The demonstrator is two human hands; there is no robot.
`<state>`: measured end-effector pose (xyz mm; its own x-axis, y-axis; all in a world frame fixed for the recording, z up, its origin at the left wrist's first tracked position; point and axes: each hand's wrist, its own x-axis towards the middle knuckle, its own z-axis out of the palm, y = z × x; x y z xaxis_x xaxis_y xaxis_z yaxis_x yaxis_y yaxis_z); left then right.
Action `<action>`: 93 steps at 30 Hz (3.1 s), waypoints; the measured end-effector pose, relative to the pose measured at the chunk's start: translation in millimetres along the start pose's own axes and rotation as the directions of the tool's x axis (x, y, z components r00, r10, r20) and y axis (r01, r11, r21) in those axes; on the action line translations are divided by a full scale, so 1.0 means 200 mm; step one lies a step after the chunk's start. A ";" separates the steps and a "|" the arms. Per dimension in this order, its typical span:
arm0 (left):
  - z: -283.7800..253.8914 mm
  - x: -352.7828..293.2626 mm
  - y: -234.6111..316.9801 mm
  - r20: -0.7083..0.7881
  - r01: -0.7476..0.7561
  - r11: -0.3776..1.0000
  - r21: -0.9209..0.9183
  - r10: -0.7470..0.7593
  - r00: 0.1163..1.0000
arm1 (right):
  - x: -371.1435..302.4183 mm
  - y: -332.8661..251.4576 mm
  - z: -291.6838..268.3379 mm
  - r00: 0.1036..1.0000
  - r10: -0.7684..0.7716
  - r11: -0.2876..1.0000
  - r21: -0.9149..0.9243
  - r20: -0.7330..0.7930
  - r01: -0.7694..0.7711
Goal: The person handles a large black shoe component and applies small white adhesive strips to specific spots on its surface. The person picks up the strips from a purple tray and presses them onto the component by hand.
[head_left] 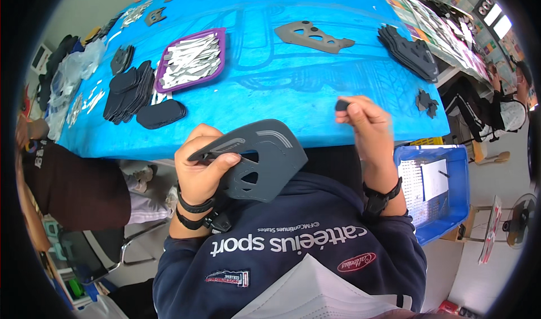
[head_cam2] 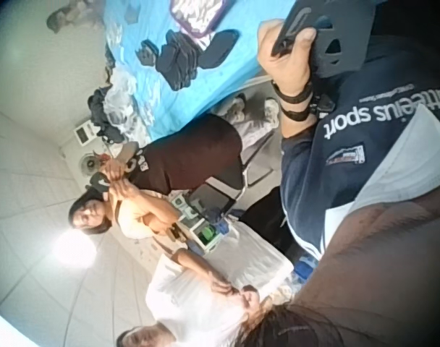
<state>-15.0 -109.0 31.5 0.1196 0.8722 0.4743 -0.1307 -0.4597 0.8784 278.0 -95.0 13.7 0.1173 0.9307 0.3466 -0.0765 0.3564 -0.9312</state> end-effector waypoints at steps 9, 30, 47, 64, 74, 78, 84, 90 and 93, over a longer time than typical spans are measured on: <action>0.01 0.01 -0.01 -0.143 0.058 0.998 -0.012 -0.059 0.988 | 0.13 -0.16 -0.52 0.889 -0.140 0.987 0.005 -0.435 0.158; -0.01 -0.02 -0.06 -0.118 0.063 0.998 -0.031 -0.067 0.991 | 0.26 -0.13 -1.24 0.825 -0.235 0.846 -0.527 -0.514 -0.087; 0.02 -0.02 -0.06 -0.055 0.066 0.997 -0.039 -0.068 0.996 | 0.24 0.12 -1.29 0.756 -0.525 -0.047 -0.873 -0.392 -0.486; 0.18 0.18 0.04 -0.001 -0.157 0.987 -0.028 0.157 0.988 | -0.09 -0.21 0.26 0.825 -0.200 0.806 -0.390 0.528 0.445; 0.03 0.24 0.17 0.216 -0.277 0.771 0.573 0.184 0.959 | -0.14 -0.19 0.09 0.644 -0.650 0.337 -0.607 0.404 0.720; -0.25 0.44 0.08 -0.244 -0.229 0.691 0.686 0.514 0.823 | -0.11 -0.18 -0.04 0.721 -0.660 0.734 -0.391 -0.213 0.556; -0.66 0.72 -0.22 0.064 -0.060 0.284 0.957 -0.006 0.998 | -0.04 -0.04 -0.13 0.850 -0.437 0.898 -0.191 -0.293 0.396; -0.77 0.83 -0.37 0.034 0.039 0.269 0.962 -0.259 0.965 | -0.04 0.06 -0.23 0.948 -0.257 0.871 -0.471 -0.190 0.141; -0.79 0.84 -0.37 0.041 0.047 0.304 0.951 -0.276 0.960 | -0.05 0.07 -0.28 0.917 -0.347 0.756 -0.637 -0.196 0.150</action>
<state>-140.0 98.4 37.9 0.1910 0.9578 0.2150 0.9023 -0.2576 0.3458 331.2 -103.3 -9.2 0.3281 0.7139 0.6186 0.5909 0.3558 -0.7240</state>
